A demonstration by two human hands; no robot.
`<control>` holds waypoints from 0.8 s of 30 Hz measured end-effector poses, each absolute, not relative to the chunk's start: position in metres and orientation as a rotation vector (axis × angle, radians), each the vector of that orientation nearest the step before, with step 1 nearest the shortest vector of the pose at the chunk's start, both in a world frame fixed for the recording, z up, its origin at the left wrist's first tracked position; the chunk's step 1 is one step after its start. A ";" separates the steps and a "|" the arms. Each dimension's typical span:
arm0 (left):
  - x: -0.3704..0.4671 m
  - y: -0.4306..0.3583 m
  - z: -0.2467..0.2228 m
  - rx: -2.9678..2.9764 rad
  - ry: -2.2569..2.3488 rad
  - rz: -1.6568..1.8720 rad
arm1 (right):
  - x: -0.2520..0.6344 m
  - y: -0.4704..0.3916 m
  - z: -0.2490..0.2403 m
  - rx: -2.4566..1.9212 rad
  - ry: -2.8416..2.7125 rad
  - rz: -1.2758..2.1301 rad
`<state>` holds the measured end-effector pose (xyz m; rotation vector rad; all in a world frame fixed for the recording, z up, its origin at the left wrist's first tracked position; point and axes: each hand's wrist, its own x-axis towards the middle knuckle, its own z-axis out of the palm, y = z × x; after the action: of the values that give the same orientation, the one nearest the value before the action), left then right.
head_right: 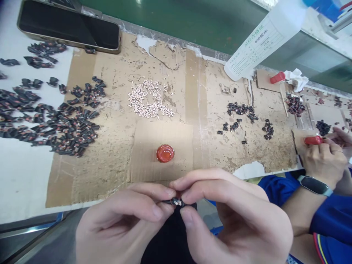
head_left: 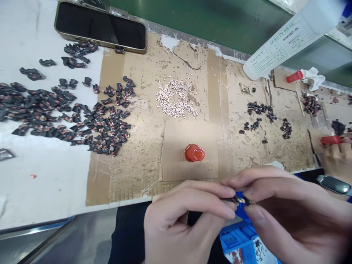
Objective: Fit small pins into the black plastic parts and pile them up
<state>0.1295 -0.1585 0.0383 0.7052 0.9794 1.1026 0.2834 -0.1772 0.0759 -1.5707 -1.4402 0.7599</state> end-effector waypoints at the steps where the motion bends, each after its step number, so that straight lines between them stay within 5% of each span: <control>1: 0.130 -0.159 0.039 0.710 0.980 1.112 | 0.284 -0.177 0.076 -1.564 -1.449 0.761; 24: 0.141 -0.166 0.037 0.701 1.023 1.188 | 0.301 -0.183 0.063 -1.524 -1.258 1.068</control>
<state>0.1406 -0.1658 0.0369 0.7015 1.0230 1.1878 0.3011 -0.1832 0.0633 -1.5243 -1.2578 1.0683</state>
